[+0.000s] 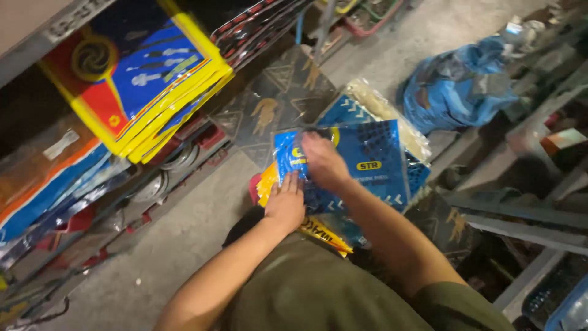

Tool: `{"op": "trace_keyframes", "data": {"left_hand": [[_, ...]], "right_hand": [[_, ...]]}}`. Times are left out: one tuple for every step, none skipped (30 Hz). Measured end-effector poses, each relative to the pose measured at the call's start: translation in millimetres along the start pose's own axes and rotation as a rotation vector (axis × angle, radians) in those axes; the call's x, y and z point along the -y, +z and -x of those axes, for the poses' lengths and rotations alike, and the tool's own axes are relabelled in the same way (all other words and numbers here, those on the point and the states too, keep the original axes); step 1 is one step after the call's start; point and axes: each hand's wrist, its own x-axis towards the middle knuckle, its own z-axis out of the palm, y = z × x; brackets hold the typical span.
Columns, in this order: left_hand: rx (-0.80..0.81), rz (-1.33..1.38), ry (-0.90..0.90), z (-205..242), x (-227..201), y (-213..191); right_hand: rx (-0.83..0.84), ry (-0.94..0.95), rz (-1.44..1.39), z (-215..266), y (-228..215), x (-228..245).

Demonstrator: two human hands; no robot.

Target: The person organizes and stacks various plastic-wrapped packages on a metal shelf. They pick up blue and yellow packages, align them, and place them into a neat pile on the shelf.

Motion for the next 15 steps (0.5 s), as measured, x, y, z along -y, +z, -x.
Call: {"op": "trace_keyframes", "data": {"left_hand": [[0.000,0.003,-0.012,2.8,1.2,-1.7],[0.032,0.014,-0.004,3.3,2.0,-5.3],[0.065,0.024,0.005,3.4,2.6,-9.6],[0.060,0.025,0.006,2.1,1.8,-12.3],[0.091,0.021,0.011,0.6,1.4,-15.0],[0.128,0.018,0.012,1.5,3.0,-15.4],[0.127,0.019,0.012,-0.8,4.6,-18.1],[0.162,0.009,0.018,-1.0,5.0,-19.3],[0.197,-0.001,0.025,-1.2,5.4,-20.4],[0.201,-0.001,0.031,0.2,8.7,-19.5],[0.211,0.005,0.056,1.9,12.3,-19.2],[0.206,0.009,0.081,-2.2,17.4,-23.5],[0.195,0.007,0.086,-4.4,17.5,-28.9],[0.168,-0.019,0.127,-2.8,20.3,-32.6],[0.142,-0.045,0.167,-1.7,23.0,-36.6]], "right_hand": [[-0.001,-0.008,-0.009,-0.2,-6.8,-2.6],[-0.007,0.039,0.127,-0.6,-15.3,-7.8],[-0.013,0.086,0.263,-1.5,-24.1,-13.6],[-0.015,0.084,0.267,15.0,-23.1,-28.3],[-0.007,0.114,0.444,31.3,-21.7,-43.0],[0.002,0.144,0.615,48.3,-18.3,-54.1],[0.003,0.143,0.615,54.4,-23.7,-59.0],[0.025,0.343,0.530,63.5,-30.1,-61.5],[0.048,0.541,0.442,72.6,-36.6,-63.9],[0.051,0.546,0.446,71.8,-31.8,-58.3],[0.044,0.629,0.484,70.4,-27.3,-52.3],[0.023,0.707,0.528,62.1,-22.0,-53.7],[0.014,0.704,0.537,58.7,-8.8,-54.8],[0.002,0.668,0.459,56.6,7.0,-50.2],[-0.011,0.632,0.382,54.1,22.9,-46.3]]}}
